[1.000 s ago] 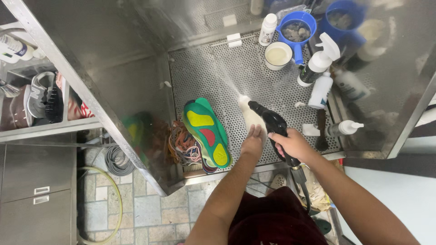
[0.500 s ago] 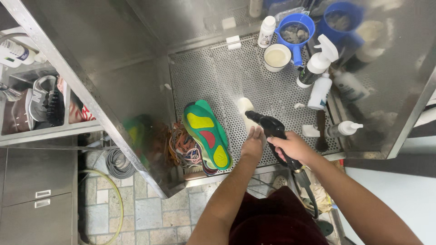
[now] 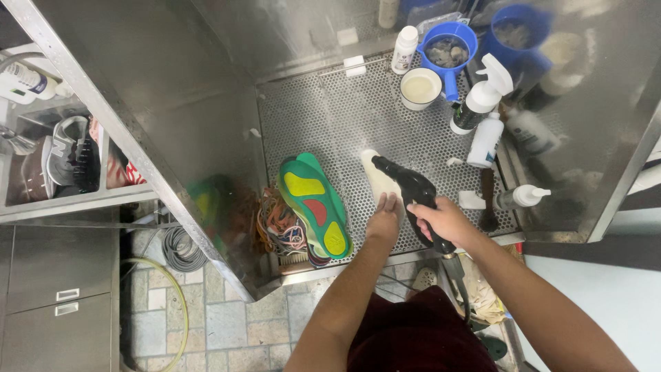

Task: The person removes shoes and insoles from a washing machine, places them on a metal grate, and uses a high-pressure spray gun to clean the insoles and shoe soles. The person handles the items one at a time, turning them over to spray different sides.

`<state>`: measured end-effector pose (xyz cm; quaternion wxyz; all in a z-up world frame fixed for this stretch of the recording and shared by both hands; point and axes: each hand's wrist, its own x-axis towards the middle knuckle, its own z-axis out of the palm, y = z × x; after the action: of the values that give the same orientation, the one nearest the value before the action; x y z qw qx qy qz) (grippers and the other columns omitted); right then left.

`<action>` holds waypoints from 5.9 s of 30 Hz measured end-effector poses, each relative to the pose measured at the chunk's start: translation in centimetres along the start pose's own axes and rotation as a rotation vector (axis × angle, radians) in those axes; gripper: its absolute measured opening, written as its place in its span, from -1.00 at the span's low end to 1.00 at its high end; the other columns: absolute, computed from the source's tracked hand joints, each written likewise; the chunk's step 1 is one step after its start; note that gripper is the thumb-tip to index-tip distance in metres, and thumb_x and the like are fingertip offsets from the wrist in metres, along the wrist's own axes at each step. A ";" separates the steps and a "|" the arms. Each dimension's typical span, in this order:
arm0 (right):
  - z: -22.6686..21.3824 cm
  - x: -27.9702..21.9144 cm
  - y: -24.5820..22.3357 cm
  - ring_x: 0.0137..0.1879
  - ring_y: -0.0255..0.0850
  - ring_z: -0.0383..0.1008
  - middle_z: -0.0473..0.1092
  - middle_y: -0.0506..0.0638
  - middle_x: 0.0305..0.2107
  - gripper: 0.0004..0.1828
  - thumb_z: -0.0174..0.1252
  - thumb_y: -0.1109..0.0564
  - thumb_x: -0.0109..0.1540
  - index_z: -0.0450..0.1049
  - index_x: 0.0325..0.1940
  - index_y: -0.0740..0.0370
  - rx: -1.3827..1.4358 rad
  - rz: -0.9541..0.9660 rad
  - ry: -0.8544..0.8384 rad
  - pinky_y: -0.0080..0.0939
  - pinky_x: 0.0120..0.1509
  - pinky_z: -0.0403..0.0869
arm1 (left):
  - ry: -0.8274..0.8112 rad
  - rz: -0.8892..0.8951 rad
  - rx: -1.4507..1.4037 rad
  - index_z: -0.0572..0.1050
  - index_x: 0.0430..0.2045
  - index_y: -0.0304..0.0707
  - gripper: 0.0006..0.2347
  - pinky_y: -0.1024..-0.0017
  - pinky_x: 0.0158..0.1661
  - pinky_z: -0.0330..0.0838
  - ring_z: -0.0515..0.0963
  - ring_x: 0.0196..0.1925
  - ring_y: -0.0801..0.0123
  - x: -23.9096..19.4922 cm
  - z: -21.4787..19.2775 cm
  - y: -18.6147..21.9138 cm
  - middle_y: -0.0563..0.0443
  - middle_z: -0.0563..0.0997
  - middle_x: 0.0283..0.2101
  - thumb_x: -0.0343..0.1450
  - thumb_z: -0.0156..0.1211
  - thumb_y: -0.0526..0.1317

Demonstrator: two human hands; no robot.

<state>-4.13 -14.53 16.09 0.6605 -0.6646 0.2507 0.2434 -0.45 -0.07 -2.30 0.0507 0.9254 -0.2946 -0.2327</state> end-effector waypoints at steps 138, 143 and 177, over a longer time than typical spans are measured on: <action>0.9 0.8 -1.6 -0.68 -0.25 0.31 0.33 -0.01 -0.72 -0.64 0.21 0.01 0.24 0.42 -0.51 0.32 -0.139 0.012 -0.023 -0.19 -0.60 0.32 | -0.177 -0.003 -0.156 -0.05 0.47 -0.23 -0.35 0.03 0.43 0.00 -0.17 0.61 0.22 -1.8 -4.5 -0.7 0.00 -0.14 0.59 0.41 0.01 -0.35; 0.8 1.4 -1.5 -0.68 -0.24 0.33 0.35 0.01 -0.71 -0.64 0.20 0.01 0.24 0.42 -0.50 0.34 -0.135 -0.046 -0.045 -0.20 -0.60 0.32 | -0.127 0.027 -0.117 0.01 0.45 -0.27 -0.36 0.04 0.39 0.09 -0.14 0.61 0.22 -1.5 -3.4 -0.9 -0.02 -0.10 0.58 0.40 0.03 -0.35; -8.9 -7.2 3.2 -0.64 -0.25 0.36 0.36 -0.03 -0.74 -0.54 0.25 -0.08 0.22 0.40 -0.60 0.30 -0.343 0.046 -0.140 -0.21 -0.49 0.33 | 0.427 -0.038 -0.411 0.36 0.16 -0.46 -0.40 0.27 0.43 0.03 0.19 0.46 -0.03 -6.9 -0.5 4.0 -0.21 0.37 0.31 0.13 0.18 -0.47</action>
<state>-11.72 -23.35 18.42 0.5476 -0.7431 0.1740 0.3432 -7.26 0.58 1.79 0.2937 0.9291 -0.2066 -0.0886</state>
